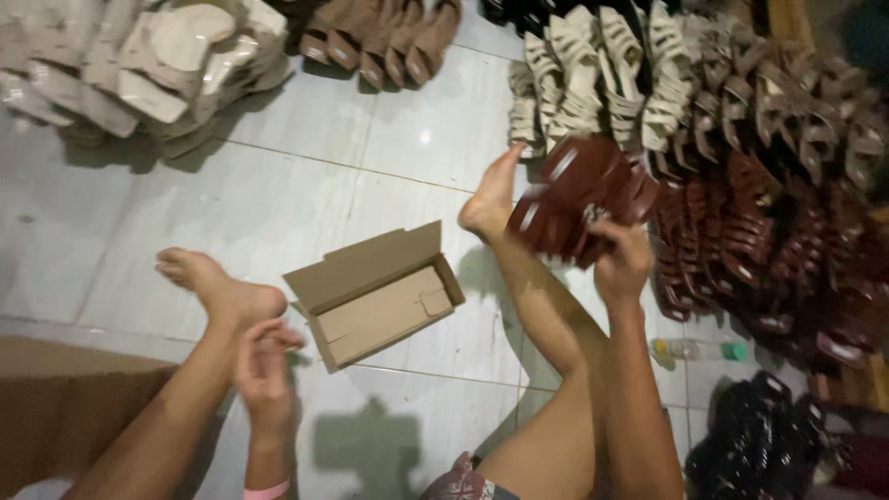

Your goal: The person assembles flat cardboard pieces into shoe boxes, places a pair of brown sandals inside, and wraps the closed box in a clear plastic bag. The person then ties the bag with a white string and stacks the finished package with others.

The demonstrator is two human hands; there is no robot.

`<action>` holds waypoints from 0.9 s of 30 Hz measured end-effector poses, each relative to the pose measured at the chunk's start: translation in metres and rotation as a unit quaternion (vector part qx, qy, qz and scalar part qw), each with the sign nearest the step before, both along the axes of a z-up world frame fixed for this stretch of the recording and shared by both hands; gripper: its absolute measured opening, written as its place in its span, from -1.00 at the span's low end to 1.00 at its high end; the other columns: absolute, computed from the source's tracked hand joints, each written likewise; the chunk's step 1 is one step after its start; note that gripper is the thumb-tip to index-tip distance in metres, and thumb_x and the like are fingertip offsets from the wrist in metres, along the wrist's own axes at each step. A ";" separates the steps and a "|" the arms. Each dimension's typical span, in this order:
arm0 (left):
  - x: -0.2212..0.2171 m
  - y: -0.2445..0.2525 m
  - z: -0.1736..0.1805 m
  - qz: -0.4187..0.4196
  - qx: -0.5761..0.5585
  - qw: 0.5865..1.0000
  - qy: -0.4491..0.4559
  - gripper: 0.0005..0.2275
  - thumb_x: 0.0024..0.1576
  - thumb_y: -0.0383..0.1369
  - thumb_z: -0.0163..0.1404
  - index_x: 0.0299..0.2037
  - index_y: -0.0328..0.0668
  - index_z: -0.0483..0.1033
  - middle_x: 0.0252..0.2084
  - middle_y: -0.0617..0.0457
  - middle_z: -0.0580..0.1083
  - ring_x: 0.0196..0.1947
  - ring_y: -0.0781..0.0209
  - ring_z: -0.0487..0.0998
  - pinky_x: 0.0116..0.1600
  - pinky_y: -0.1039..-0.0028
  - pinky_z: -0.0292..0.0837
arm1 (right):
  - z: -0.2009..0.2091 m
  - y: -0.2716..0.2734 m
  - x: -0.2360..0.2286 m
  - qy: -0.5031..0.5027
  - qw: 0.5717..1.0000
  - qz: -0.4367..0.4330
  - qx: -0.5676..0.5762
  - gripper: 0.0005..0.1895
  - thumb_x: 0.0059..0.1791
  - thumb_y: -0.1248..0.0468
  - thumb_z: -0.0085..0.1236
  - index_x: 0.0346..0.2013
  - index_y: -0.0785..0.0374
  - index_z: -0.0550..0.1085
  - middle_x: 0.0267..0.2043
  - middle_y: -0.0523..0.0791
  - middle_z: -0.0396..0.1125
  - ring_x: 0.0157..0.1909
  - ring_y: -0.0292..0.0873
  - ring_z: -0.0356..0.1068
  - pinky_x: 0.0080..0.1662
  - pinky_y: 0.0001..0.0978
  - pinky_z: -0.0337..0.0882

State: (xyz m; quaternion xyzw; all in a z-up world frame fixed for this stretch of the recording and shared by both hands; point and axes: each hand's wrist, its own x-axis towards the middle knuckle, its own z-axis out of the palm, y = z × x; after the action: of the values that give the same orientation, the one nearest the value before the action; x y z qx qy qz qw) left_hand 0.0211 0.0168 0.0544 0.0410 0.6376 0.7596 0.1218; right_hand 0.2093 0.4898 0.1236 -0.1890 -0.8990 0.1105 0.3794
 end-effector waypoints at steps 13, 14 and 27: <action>0.053 0.028 0.089 -0.317 -0.152 0.936 -0.006 -0.52 0.17 -0.43 0.08 0.33 -0.14 0.34 0.02 -0.07 0.62 0.00 0.13 0.65 0.08 0.40 0.54 | -0.023 -0.194 -0.020 -0.063 0.902 0.426 -0.026 -0.81 -0.20 0.37 0.27 -0.29 0.24 0.63 -0.12 -0.05 0.49 0.13 0.07 0.46 0.24 0.04 0.44; 0.061 0.028 0.089 -0.289 -0.153 0.945 0.024 -0.54 0.17 -0.44 0.07 0.32 -0.14 0.35 0.04 -0.09 0.60 0.01 0.12 0.66 0.08 0.38 0.55 | -0.025 -0.194 -0.020 -0.060 0.904 0.421 -0.030 -0.81 -0.21 0.37 0.28 -0.31 0.25 0.61 -0.11 -0.03 0.49 0.14 0.09 0.46 0.23 0.07 0.44; 0.066 0.036 0.113 -0.108 -0.235 0.888 0.380 -0.70 0.11 -0.68 0.01 0.06 -0.37 0.53 0.07 -0.14 0.57 0.16 -0.12 0.58 0.28 0.13 0.49 | -0.050 -0.193 -0.015 0.025 0.905 0.416 -0.085 -0.54 -0.14 0.43 0.34 -0.02 0.26 0.35 0.04 0.01 0.36 0.08 0.17 0.46 0.03 0.05 0.53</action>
State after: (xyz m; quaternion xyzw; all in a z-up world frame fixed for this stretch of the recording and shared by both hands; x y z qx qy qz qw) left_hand 0.0875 0.0530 0.1671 0.3651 0.7868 0.4959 -0.0419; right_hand 0.1939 0.2968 0.0735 0.1732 -0.8731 0.3394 0.3041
